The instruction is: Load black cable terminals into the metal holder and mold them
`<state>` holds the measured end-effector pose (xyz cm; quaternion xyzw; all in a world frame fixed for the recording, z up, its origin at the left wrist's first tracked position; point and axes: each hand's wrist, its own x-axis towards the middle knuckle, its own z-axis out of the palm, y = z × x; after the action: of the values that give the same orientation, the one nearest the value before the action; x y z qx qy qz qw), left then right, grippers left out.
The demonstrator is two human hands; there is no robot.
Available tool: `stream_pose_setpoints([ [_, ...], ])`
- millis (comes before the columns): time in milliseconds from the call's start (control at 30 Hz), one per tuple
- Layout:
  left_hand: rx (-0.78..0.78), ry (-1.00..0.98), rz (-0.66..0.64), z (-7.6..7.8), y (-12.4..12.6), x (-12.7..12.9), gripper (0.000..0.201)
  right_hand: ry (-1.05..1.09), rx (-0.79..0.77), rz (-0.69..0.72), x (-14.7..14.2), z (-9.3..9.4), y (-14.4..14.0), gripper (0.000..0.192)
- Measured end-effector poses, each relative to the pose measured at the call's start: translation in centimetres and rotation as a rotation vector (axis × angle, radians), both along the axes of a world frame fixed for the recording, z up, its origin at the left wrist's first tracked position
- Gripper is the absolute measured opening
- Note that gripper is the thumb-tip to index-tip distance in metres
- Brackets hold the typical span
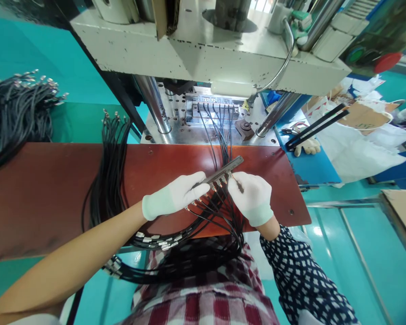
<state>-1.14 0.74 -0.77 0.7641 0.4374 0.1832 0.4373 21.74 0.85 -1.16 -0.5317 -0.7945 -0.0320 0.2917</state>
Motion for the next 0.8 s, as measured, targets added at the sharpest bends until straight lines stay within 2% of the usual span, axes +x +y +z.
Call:
stream_pose_setpoints([
  [100, -0.006, -0.02, 0.003, -0.2, 0.0, 0.0, 0.038, 0.033, -0.005, -0.022, 0.1, 0.8, -0.8, 0.013],
  [233, -0.001, -0.027, 0.01, -0.4, 0.0, 0.0, 0.039, -0.107, 0.086, -0.017, -0.2, 1.5, -1.4, 0.012],
  [333, -0.017, -0.015, 0.024, -0.4, 0.0, 0.0, 0.039, -0.162, 0.08, -0.015, -0.8, 1.4, -1.2, 0.015],
  [567, -0.045, -0.017, 0.026, -0.2, -0.2, 0.1, 0.04, -0.125, 0.142, -0.003, -1.6, 0.9, -0.4, 0.017],
  [800, -0.036, -0.056, 0.031, -0.5, -0.3, 0.0, 0.04, -0.127, 0.075, 0.01, -1.0, 1.6, -1.7, 0.011],
])
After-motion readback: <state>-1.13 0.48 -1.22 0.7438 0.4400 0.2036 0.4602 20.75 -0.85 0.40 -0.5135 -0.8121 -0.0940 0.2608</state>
